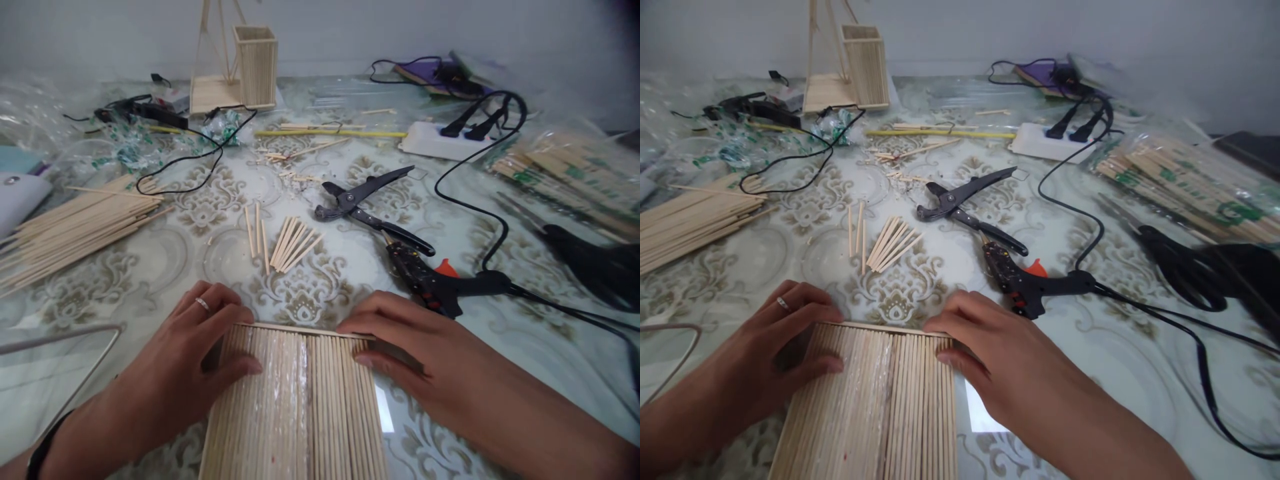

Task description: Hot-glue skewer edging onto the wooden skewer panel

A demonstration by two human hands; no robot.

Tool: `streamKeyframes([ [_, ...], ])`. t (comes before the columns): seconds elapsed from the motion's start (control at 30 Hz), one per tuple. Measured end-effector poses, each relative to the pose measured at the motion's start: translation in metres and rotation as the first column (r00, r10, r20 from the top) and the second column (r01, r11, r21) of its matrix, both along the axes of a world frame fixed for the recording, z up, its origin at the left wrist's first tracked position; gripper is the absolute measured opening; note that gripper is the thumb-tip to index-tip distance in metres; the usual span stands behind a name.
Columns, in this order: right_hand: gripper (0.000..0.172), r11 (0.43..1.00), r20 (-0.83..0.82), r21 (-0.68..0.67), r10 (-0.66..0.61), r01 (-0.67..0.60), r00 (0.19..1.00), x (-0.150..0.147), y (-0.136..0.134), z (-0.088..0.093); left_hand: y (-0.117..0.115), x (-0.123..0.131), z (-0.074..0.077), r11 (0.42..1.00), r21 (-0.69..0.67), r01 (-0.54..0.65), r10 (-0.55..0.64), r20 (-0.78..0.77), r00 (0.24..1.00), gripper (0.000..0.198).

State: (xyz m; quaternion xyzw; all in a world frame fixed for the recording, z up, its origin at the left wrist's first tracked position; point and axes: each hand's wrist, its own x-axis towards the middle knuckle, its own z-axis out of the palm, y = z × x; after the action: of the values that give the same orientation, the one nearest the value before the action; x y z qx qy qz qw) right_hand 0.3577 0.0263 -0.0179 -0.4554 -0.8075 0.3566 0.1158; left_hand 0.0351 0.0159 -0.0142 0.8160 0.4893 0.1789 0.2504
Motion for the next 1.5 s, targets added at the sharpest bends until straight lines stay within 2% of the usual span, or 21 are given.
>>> streamKeyframes([
  [0.13,0.027,0.999,-0.005,0.003,0.041,-0.041,0.999,-0.002,0.000,0.002,-0.001,0.002,-0.001,0.999,-0.026,0.029,-0.029,-0.004,1.000,0.021],
  [0.3,0.033,0.997,-0.002,-0.022,0.076,-0.076,0.997,-0.007,0.001,0.010,-0.005,0.006,0.002,0.996,-0.073,0.058,-0.062,-0.056,0.996,0.030],
  [0.77,0.043,0.995,-0.031,-0.069,0.072,-0.074,0.997,-0.013,0.000,0.013,-0.004,0.010,0.003,0.986,-0.165,0.031,-0.040,-0.054,0.998,0.031],
  [0.93,0.041,0.989,-0.022,-0.114,0.094,-0.096,0.995,-0.013,0.003,0.016,-0.002,0.008,0.002,0.989,-0.143,0.027,-0.032,-0.036,0.999,0.027],
  [1.2,0.042,0.990,-0.024,-0.099,0.095,-0.097,0.995,-0.012,0.001,0.015,-0.003,0.010,0.005,0.990,-0.140,0.033,-0.042,-0.062,0.997,0.029],
  [1.5,0.040,0.993,-0.012,-0.072,0.098,-0.099,0.995,-0.012,0.001,0.016,-0.011,0.016,0.004,0.987,-0.003,0.163,-0.163,-0.104,0.981,0.045],
])
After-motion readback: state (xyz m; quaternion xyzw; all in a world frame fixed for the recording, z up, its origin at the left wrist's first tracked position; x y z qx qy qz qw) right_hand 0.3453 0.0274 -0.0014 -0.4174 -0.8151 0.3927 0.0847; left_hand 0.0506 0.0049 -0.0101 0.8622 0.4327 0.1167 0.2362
